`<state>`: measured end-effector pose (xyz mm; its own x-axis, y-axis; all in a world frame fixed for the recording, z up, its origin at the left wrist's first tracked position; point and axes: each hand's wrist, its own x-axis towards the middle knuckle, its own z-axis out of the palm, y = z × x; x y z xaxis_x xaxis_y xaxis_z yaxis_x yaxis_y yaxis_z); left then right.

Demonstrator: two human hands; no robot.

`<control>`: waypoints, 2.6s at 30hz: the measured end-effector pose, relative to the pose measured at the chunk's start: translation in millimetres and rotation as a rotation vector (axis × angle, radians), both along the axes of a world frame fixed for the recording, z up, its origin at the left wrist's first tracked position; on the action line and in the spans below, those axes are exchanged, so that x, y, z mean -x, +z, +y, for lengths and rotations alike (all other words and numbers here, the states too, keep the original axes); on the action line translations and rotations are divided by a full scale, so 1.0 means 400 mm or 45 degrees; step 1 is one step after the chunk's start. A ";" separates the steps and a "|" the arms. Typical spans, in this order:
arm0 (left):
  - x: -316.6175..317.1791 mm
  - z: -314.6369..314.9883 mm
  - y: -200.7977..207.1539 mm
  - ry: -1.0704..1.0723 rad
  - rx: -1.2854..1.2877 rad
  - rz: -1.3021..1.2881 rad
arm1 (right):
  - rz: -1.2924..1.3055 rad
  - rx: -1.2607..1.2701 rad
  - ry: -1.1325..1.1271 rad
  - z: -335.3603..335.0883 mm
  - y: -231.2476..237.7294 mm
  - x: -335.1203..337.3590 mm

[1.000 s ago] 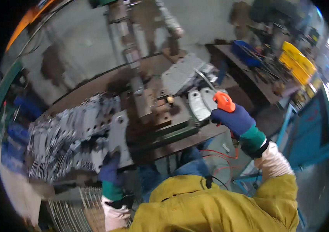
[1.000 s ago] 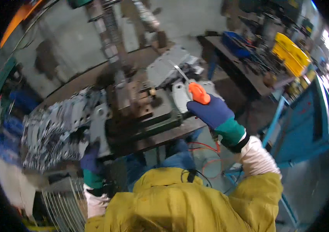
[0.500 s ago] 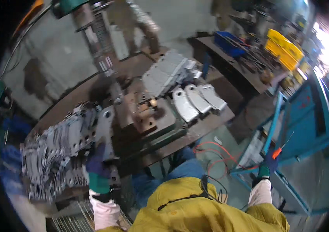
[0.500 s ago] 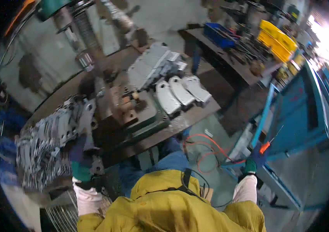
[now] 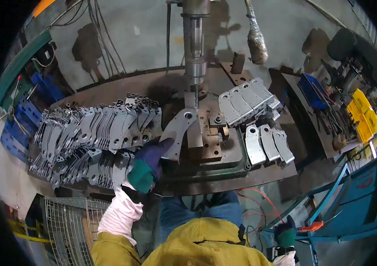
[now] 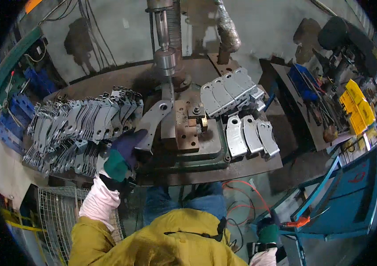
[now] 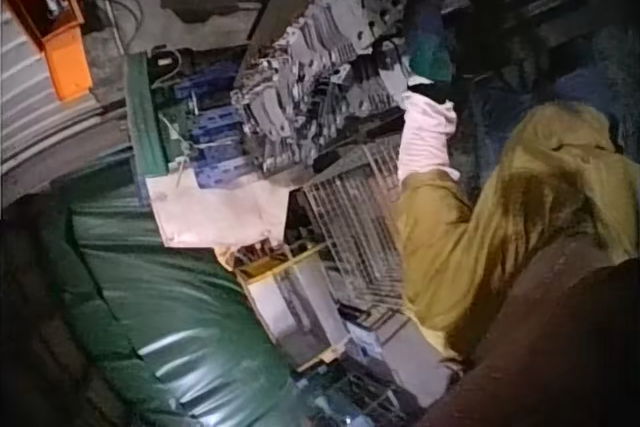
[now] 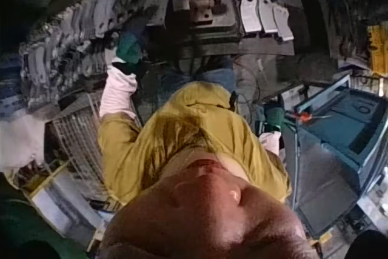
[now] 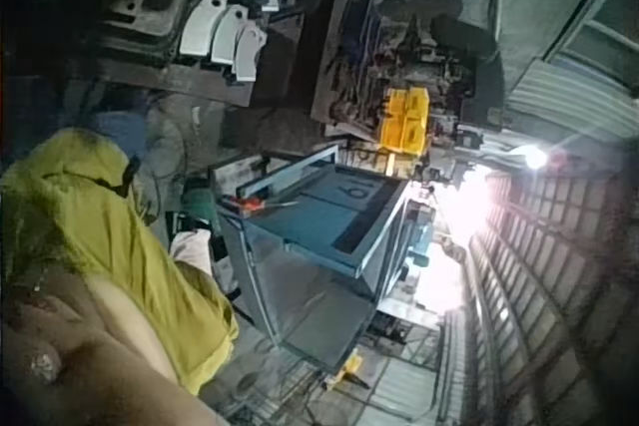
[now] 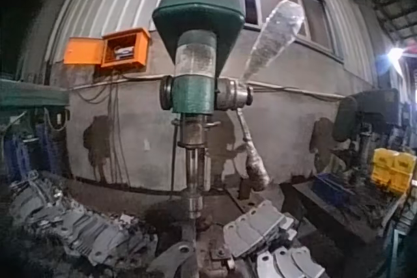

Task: Operating a drill press to process metal components.

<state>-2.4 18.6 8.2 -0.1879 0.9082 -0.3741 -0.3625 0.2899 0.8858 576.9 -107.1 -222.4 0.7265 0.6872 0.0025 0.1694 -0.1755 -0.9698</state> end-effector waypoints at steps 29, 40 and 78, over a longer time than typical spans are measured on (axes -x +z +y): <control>-0.162 0.027 -0.039 0.234 -0.171 -0.047 | 0.076 -0.540 1.600 1.039 1.120 0.758; -0.131 -0.009 -0.108 0.137 -0.444 0.769 | -0.637 -0.740 0.992 1.156 1.044 0.865; -0.192 -0.022 -0.005 0.249 -0.041 -0.090 | -0.487 -0.956 0.533 1.180 1.045 0.961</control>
